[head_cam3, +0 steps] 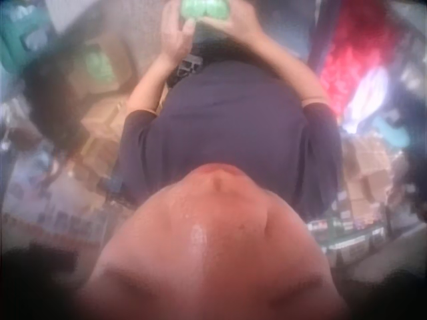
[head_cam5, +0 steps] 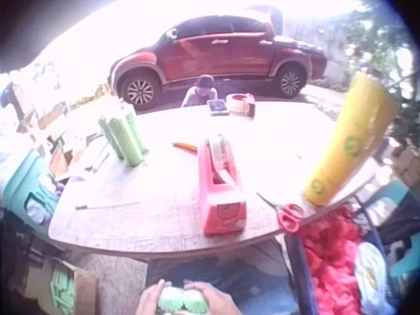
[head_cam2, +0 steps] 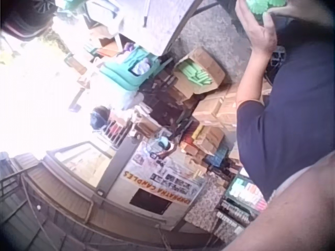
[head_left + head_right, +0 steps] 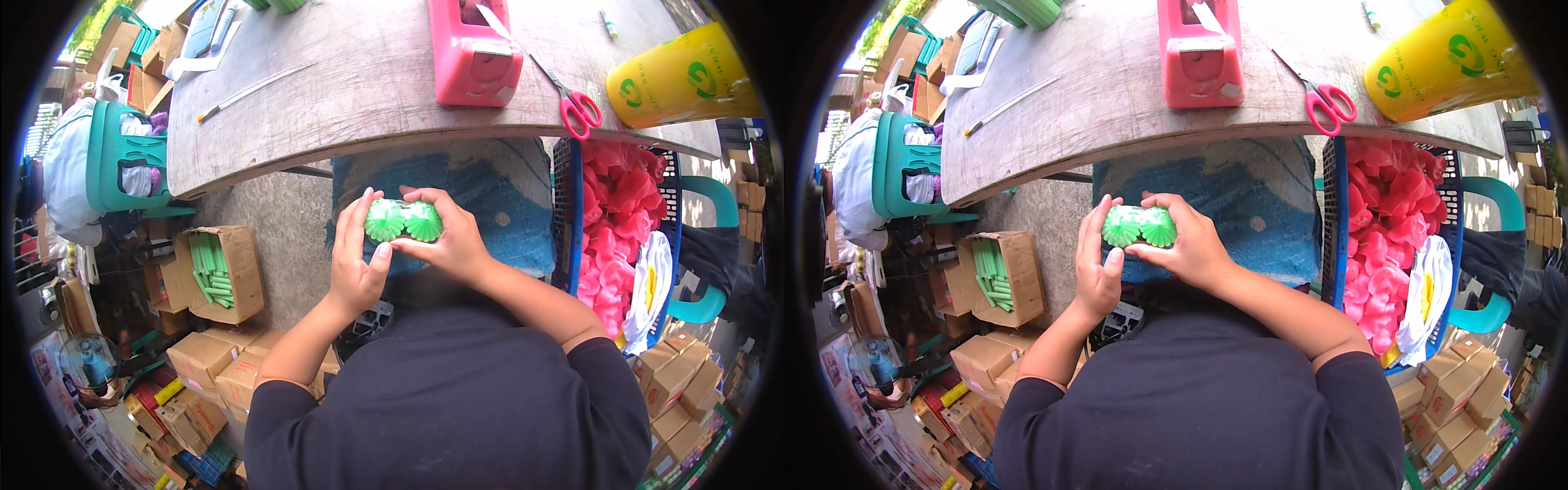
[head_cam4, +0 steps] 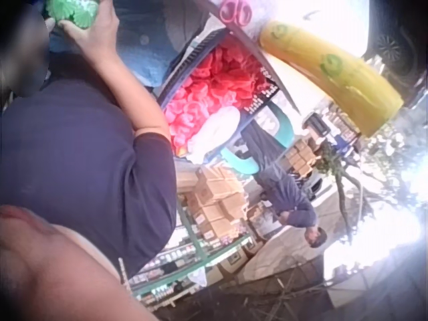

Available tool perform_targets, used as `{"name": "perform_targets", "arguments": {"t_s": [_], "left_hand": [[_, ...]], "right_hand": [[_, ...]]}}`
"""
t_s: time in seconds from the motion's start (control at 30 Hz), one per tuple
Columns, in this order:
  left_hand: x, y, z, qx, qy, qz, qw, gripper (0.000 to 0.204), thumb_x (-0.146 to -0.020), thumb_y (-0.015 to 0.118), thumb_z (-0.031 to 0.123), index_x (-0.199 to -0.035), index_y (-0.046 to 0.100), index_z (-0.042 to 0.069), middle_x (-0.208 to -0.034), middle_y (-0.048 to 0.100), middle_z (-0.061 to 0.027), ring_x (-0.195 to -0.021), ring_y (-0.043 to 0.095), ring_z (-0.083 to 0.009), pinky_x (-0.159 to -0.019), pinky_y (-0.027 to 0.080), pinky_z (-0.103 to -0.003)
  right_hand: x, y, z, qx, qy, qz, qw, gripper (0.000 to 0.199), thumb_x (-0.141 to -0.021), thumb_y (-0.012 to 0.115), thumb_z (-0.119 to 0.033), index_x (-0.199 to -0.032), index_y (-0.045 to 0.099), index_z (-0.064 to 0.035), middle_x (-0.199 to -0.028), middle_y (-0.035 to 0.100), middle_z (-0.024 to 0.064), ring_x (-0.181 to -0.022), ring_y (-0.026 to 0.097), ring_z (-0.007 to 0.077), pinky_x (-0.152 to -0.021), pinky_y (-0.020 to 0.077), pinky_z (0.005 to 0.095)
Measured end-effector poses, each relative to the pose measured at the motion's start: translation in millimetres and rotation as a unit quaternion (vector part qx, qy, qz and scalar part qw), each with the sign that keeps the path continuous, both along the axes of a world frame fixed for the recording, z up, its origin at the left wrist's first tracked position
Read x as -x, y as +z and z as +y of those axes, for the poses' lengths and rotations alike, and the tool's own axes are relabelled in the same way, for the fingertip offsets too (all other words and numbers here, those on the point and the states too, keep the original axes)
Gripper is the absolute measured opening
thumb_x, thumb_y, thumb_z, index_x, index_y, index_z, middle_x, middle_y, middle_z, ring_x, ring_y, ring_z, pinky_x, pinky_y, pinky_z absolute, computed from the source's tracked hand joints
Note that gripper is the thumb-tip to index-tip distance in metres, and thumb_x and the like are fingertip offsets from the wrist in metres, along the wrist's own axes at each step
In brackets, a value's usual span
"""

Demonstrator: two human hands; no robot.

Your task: The person assembles green candle-like items by hand, then wraps a bundle of them in clear plastic film using a dispenser and scissors. The wrapped bundle is placed on the table.

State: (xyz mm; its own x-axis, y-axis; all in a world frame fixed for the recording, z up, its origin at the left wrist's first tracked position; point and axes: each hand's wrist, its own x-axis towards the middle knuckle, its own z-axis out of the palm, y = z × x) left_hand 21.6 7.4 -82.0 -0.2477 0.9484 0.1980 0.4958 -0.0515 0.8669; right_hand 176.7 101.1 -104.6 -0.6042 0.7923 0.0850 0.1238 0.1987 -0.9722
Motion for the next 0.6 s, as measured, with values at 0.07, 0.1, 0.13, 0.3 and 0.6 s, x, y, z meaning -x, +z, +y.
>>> {"name": "perform_targets", "arguments": {"t_s": [0.07, 0.1, 0.13, 0.3, 0.6], "left_hand": [[6.1, 3.8, 2.6, 0.002, -0.022, 0.012, 1.000, 0.058, -0.092, 0.053, 0.031, -0.136, 0.045, -0.006, -0.131, 0.049, -0.0238, -0.120, 0.052, -0.0343, -0.104, 0.040, -0.042], [10.2, 6.5, 6.2, 0.002, -0.034, 0.017, 0.999, 0.058, -0.091, 0.054, 0.031, -0.136, 0.045, -0.005, -0.131, 0.049, -0.0242, -0.120, 0.052, -0.0343, -0.104, 0.040, -0.041], [13.7, 16.0, 9.9, -0.024, -0.046, 0.083, 0.995, 0.052, -0.092, 0.051, 0.031, -0.131, 0.051, -0.004, -0.126, 0.053, -0.0235, -0.116, 0.054, -0.0348, -0.101, 0.042, -0.041], [41.3, 19.0, 26.6, -0.067, -0.079, 0.006, 0.995, 0.039, -0.095, 0.043, 0.026, -0.114, 0.063, -0.001, -0.109, 0.061, -0.0178, -0.102, 0.061, -0.0310, -0.090, 0.049, -0.040], [9.1, 42.2, 14.7, 0.021, -0.013, 0.293, 0.956, 0.042, -0.089, 0.060, 0.033, -0.121, 0.063, 0.005, -0.125, 0.053, -0.0192, -0.113, 0.051, -0.0375, -0.097, 0.042, -0.047]], "right_hand": [[4.0, 9.4, -6.4, 0.038, -0.007, 0.005, 0.999, 0.060, -0.074, 0.085, -0.028, -0.119, 0.054, -0.0022, -0.120, 0.065, 0.0176, -0.107, 0.067, 0.0322, -0.088, 0.0537, 0.0375], [5.8, 14.8, -10.1, 0.056, -0.012, 0.007, 0.998, 0.060, -0.075, 0.085, -0.028, -0.118, 0.053, -0.0018, -0.122, 0.065, 0.0181, -0.108, 0.067, 0.0321, -0.089, 0.0536, 0.0376], [7.7, 23.5, -14.9, 0.091, -0.020, 0.015, 0.996, 0.057, -0.076, 0.084, -0.028, -0.116, 0.053, -0.0012, -0.124, 0.063, 0.0196, -0.107, 0.067, 0.0320, -0.089, 0.0538, 0.0373], [15.1, 35.2, -18.5, 0.019, -0.001, -0.009, 1.000, 0.064, -0.080, 0.081, -0.037, -0.121, 0.047, -0.0012, -0.126, 0.061, 0.0247, -0.109, 0.065, 0.0377, -0.089, 0.0530, 0.0392], [11.0, 5.4, -27.3, 0.060, -0.005, 0.055, 0.997, 0.043, -0.094, 0.067, -0.029, -0.123, 0.054, -0.0001, -0.125, 0.060, 0.0283, -0.113, 0.062, 0.0410, -0.091, 0.0510, 0.0395]]}}
